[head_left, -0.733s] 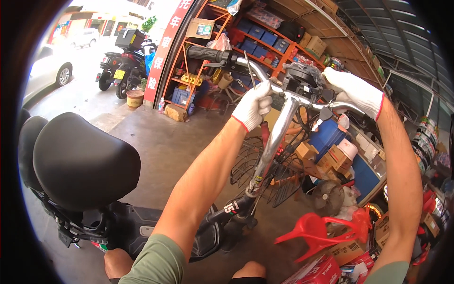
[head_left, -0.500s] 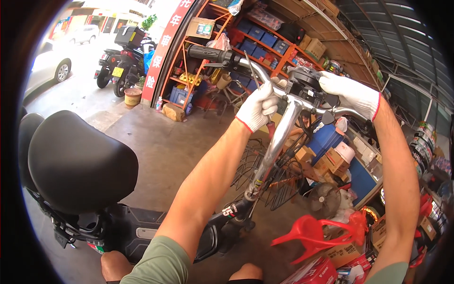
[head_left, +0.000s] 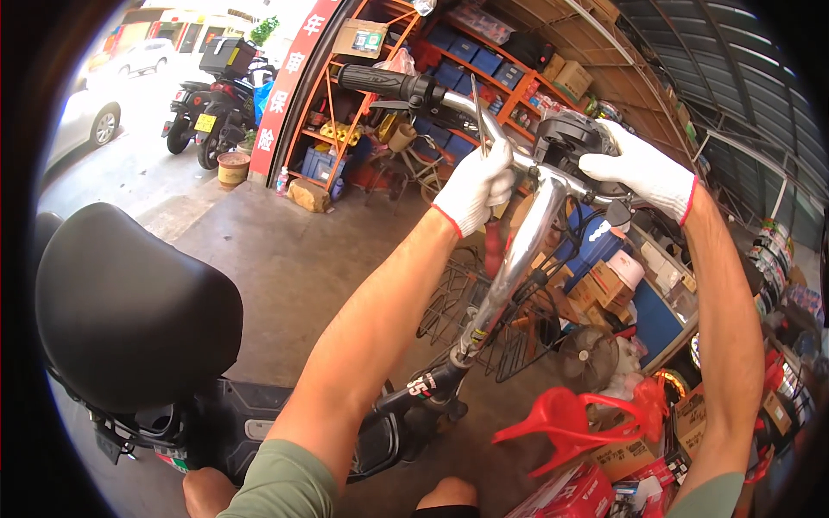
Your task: The person uses a screwdriver to tighten a bolt on the scooter's handlebar stem. They then remove a plastic cover from the digital display, connect a wire, and reattach the cover to the handlebars.
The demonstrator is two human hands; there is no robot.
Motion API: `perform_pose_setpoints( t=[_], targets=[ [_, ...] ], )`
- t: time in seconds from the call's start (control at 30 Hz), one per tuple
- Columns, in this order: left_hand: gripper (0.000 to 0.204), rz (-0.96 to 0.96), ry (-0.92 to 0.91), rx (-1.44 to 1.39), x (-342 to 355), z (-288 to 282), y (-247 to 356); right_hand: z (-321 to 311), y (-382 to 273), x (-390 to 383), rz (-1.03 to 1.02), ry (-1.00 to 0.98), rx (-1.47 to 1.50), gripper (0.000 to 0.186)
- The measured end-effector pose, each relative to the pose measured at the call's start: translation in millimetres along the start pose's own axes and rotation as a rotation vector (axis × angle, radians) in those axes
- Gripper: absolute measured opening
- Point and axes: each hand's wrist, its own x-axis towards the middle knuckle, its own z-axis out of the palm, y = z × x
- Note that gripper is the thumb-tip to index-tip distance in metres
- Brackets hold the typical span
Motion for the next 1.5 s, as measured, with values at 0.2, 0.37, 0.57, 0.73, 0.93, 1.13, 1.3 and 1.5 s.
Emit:
perform_pose_setpoints(
  t=[0.2,0.37,0.57,0.73,0.93,1.13,1.3,1.5],
  targets=[
    [0.029,0.007,0.018,0.014,-1.9,6.6,2.4,4.2,-1.7,-5.2,0.033,0.097,-0.157,0.077],
    [0.028,-0.018,0.006,0.007,-2.5,2.5,4.3,17.6,-9.9,-7.7,0.018,0.174,-0.222,0.064],
    [0.026,-0.002,0.003,-0.012,-2.5,4.3,4.3,36.1,-15.9,-15.7,-0.084,0.340,-0.366,0.051],
    [0.026,-0.039,-0.004,-0.010,-3.6,4.4,6.2,26.7,-12.6,-4.3,0.019,0.244,-0.157,0.050],
    [0.029,-0.023,0.007,-0.005,-4.2,7.6,7.5,33.2,-11.4,-5.6,-0.016,0.335,-0.271,0.050],
    [0.027,-0.029,-0.027,-0.041,-4.4,8.2,9.3,28.8,-9.0,-4.4,-0.030,0.270,-0.191,0.051],
    [0.022,-0.022,-0.023,-0.085,-3.6,7.8,6.8,25.0,-5.7,-3.4,-0.078,0.266,-0.260,0.049],
    [0.013,-0.030,0.008,-0.028,-3.6,13.5,10.9,21.6,-3.7,-5.5,-0.056,0.252,-0.300,0.049]
  ],
)
